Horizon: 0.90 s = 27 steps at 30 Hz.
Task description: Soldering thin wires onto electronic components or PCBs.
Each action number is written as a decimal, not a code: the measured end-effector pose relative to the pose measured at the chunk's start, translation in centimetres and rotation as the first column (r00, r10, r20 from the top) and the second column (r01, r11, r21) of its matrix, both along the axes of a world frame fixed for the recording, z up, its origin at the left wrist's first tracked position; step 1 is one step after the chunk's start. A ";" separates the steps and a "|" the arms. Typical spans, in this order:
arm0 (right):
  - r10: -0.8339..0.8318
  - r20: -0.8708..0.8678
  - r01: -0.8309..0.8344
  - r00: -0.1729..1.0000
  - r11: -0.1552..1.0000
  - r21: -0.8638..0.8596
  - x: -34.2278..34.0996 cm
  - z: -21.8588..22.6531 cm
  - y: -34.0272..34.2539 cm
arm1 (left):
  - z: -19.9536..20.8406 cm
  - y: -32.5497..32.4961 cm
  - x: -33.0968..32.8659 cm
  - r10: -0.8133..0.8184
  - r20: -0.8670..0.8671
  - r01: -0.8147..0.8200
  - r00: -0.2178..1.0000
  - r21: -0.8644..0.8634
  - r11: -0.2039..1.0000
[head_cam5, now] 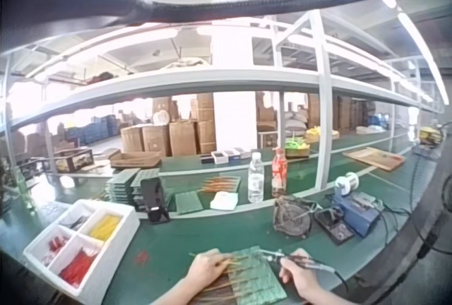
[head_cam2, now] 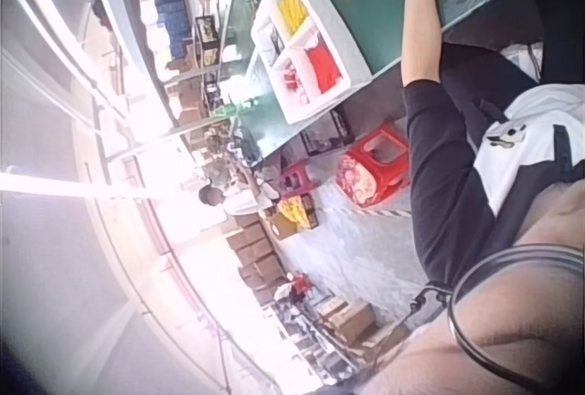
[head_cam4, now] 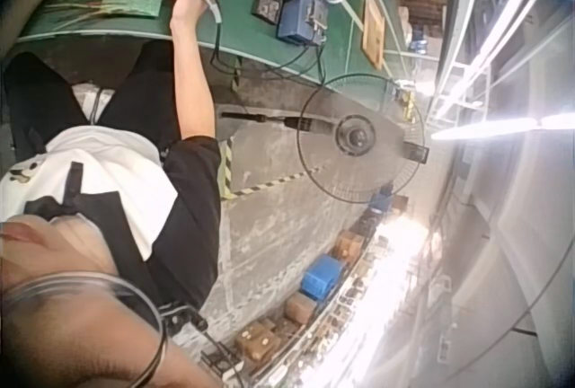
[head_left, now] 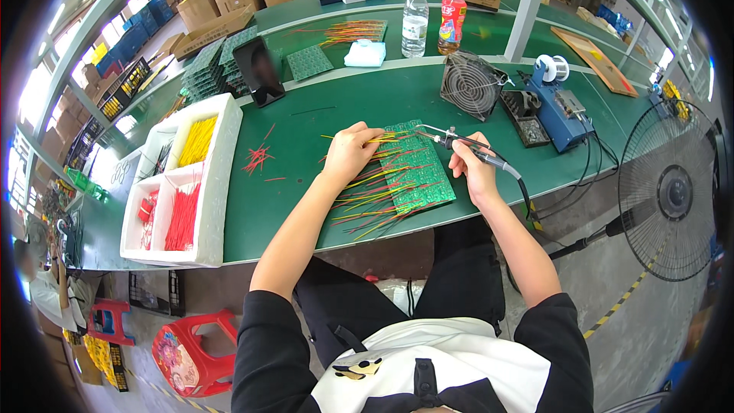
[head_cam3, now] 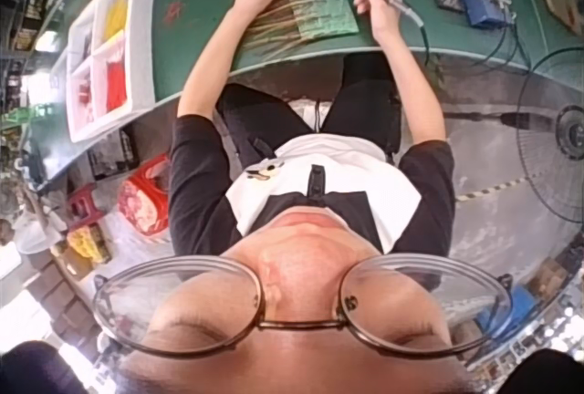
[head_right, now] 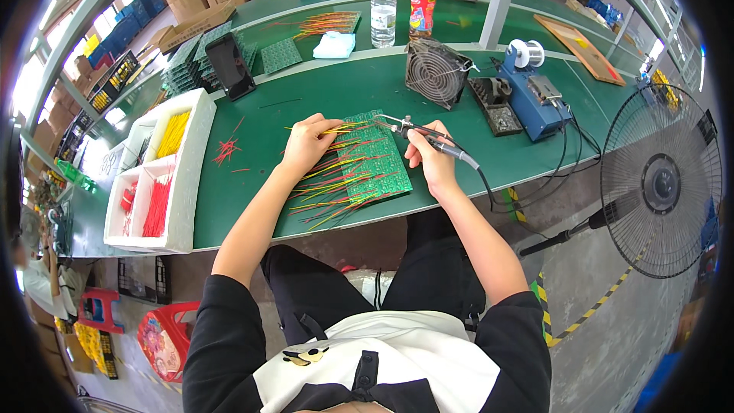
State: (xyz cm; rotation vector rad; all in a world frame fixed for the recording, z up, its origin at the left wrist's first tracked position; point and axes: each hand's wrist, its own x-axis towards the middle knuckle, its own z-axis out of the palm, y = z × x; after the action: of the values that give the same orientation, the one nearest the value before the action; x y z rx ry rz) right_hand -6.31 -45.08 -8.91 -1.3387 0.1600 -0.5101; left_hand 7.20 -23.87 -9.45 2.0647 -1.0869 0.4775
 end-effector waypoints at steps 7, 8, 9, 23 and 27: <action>0.000 -0.003 0.000 1.000 1.000 -0.013 0.2 -0.1 0.0 | -0.1 -0.1 0.1 0.006 0.012 -0.006 1.000 0.047 0.999; 0.003 0.000 -0.003 1.000 1.000 -0.010 0.2 -0.1 -0.1 | -0.2 -0.1 0.1 0.002 0.024 -0.003 1.000 0.034 0.999; 0.003 -0.001 -0.003 1.000 1.000 -0.009 0.2 -0.2 -0.1 | -0.2 -0.1 0.1 0.000 0.037 0.000 0.999 0.020 1.000; 0.009 -0.004 -0.009 1.000 0.999 -0.032 0.2 -0.1 0.1 | -0.2 -0.1 0.0 0.014 0.027 -0.015 1.000 0.037 0.999; -0.008 0.026 0.007 1.000 1.000 0.031 0.2 -0.4 -0.3 | -0.1 -0.2 -0.1 0.005 0.056 -0.006 0.998 0.016 1.000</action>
State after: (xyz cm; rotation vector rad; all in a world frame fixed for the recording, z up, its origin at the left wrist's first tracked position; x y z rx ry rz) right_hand -6.12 -45.43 -9.27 -1.3013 0.1504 -0.5294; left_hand 7.15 -24.06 -9.58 2.0797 -1.1216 0.5337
